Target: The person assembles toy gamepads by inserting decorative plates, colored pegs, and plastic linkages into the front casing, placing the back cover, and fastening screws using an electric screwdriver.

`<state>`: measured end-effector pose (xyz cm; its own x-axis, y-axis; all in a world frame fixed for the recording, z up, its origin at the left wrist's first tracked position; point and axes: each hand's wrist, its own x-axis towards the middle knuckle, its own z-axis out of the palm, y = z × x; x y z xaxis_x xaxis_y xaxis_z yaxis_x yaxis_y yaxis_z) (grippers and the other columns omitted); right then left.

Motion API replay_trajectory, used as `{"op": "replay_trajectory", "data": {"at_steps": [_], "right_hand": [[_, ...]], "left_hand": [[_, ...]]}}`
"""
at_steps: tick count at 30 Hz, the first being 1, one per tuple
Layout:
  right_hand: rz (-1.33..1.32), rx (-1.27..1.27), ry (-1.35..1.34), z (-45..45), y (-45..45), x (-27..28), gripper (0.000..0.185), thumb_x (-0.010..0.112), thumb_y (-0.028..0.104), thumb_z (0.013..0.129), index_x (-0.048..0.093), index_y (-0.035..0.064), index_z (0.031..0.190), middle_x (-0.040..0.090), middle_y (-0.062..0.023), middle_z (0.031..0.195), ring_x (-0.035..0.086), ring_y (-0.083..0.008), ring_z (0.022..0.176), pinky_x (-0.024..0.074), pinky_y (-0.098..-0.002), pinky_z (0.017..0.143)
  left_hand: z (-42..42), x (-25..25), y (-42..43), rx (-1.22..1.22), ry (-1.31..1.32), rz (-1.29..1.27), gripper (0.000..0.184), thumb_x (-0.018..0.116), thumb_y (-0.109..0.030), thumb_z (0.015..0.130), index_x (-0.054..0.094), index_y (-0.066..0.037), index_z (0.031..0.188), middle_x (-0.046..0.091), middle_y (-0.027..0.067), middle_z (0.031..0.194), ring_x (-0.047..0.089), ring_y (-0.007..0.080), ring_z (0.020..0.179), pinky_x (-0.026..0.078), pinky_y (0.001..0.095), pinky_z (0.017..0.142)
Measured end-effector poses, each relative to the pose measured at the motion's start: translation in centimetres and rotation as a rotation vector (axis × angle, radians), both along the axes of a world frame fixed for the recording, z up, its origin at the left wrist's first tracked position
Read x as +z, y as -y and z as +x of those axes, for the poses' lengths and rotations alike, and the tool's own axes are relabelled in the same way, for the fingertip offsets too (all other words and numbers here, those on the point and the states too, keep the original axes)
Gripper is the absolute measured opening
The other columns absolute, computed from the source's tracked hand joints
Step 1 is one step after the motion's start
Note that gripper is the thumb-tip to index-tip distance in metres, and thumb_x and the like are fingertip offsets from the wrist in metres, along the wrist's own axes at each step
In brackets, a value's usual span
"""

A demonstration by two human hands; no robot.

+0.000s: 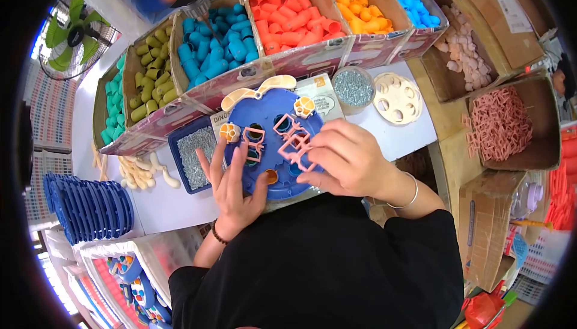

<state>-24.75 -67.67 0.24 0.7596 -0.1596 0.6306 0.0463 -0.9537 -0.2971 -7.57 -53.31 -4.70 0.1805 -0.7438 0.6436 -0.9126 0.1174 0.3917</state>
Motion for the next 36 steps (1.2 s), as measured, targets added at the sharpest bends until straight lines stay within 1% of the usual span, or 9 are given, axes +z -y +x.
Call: {"op": "replay_trajectory", "data": {"at_steps": [5, 7, 10, 17, 19, 23, 32, 35, 36], "right_hand": [[-0.013, 0.115, -0.090, 0.8, -1.0, -1.4, 0.031, 0.075, 0.017, 0.061, 0.058, 0.0038, 0.083, 0.058, -0.0074, 0.092, 0.055, -0.0240, 0.086, 0.0479, -0.0333, 0.069], [-0.013, 0.130, -0.127, 0.8, -1.0, -1.8, 0.030, 0.074, 0.016, 0.062, 0.058, 0.0040, 0.085, 0.058, -0.0074, 0.094, 0.054, -0.0240, 0.089, 0.0469, -0.0337, 0.072], [-0.005, 0.116, -0.128, 0.8, -1.1, -1.6, 0.030, 0.074, 0.015, 0.062, 0.059, 0.0039, 0.085, 0.057, -0.0073, 0.094, 0.054, -0.0240, 0.090, 0.0464, -0.0338, 0.072], [0.004, 0.078, -0.110, 0.6, -1.0, -2.1, 0.029, 0.074, 0.012, 0.060, 0.059, 0.0038, 0.084, 0.057, -0.0072, 0.093, 0.054, -0.0242, 0.088, 0.0465, -0.0335, 0.071], [0.008, 0.109, -0.094, 0.6, -1.0, -2.2, 0.039, 0.077, 0.010, 0.056, 0.057, 0.0040, 0.089, 0.058, -0.0076, 0.098, 0.054, -0.0254, 0.088, 0.0453, -0.0330, 0.070], [-0.013, 0.118, -0.088, 0.7, -1.2, -2.3, 0.036, 0.076, 0.008, 0.057, 0.058, 0.0040, 0.088, 0.058, -0.0076, 0.097, 0.054, -0.0254, 0.087, 0.0450, -0.0324, 0.068], [0.005, 0.117, -0.100, 0.5, -1.0, -2.4, 0.028, 0.076, 0.010, 0.058, 0.060, 0.0034, 0.080, 0.060, -0.0077, 0.098, 0.055, -0.0239, 0.084, 0.0448, -0.0322, 0.067], [-0.029, 0.125, -0.122, 0.4, -0.9, -2.3, 0.028, 0.076, 0.011, 0.059, 0.061, 0.0034, 0.081, 0.060, -0.0074, 0.100, 0.055, -0.0243, 0.088, 0.0454, -0.0322, 0.068], [-0.010, 0.122, -0.094, 0.2, -0.9, -2.3, 0.029, 0.075, 0.017, 0.062, 0.061, 0.0033, 0.084, 0.060, -0.0080, 0.103, 0.054, -0.0252, 0.092, 0.0452, -0.0333, 0.072]], "left_hand": [[0.5, 0.2, -0.8, -0.141, -0.019, -0.127, 0.032, 0.066, -0.005, 0.068, 0.060, -0.001, 0.100, 0.064, 0.0115, 0.097, 0.047, 0.0377, 0.111, 0.020, 0.0617, 0.101], [0.7, 0.3, -0.9, -0.241, 0.021, -0.072, 0.025, 0.070, -0.012, 0.067, 0.065, -0.006, 0.091, 0.064, 0.0064, 0.097, 0.049, 0.0355, 0.108, 0.022, 0.0616, 0.100], [0.7, 0.5, -0.8, -0.265, 0.019, -0.016, 0.021, 0.073, -0.018, 0.065, 0.067, -0.009, 0.083, 0.064, 0.0023, 0.094, 0.050, 0.0328, 0.104, 0.024, 0.0607, 0.100], [0.8, 0.1, -1.0, -0.294, 0.001, -0.032, 0.022, 0.074, -0.020, 0.063, 0.067, -0.011, 0.081, 0.061, 0.0016, 0.088, 0.051, 0.0287, 0.098, 0.028, 0.0588, 0.098], [0.8, 0.0, -1.0, -0.303, 0.001, -0.043, 0.022, 0.075, -0.020, 0.062, 0.067, -0.010, 0.080, 0.061, 0.0016, 0.087, 0.051, 0.0282, 0.097, 0.031, 0.0572, 0.096], [0.7, 0.1, -0.9, -0.305, 0.016, -0.047, 0.023, 0.075, -0.020, 0.061, 0.067, -0.009, 0.080, 0.061, 0.0019, 0.087, 0.051, 0.0284, 0.097, 0.032, 0.0558, 0.095], [0.4, 0.3, -0.1, -0.333, 0.095, 0.002, 0.025, 0.075, -0.017, 0.058, 0.063, -0.003, 0.076, 0.058, 0.0053, 0.091, 0.051, 0.0267, 0.098, 0.036, 0.0529, 0.093], [0.4, 0.3, -0.1, -0.380, 0.103, 0.038, 0.026, 0.075, -0.017, 0.060, 0.063, -0.002, 0.078, 0.058, 0.0065, 0.091, 0.052, 0.0261, 0.098, 0.037, 0.0522, 0.093], [0.5, 0.4, -0.2, -0.401, 0.087, 0.038, 0.026, 0.074, -0.017, 0.060, 0.063, -0.002, 0.079, 0.058, 0.0073, 0.090, 0.052, 0.0267, 0.097, 0.037, 0.0518, 0.092]]}}
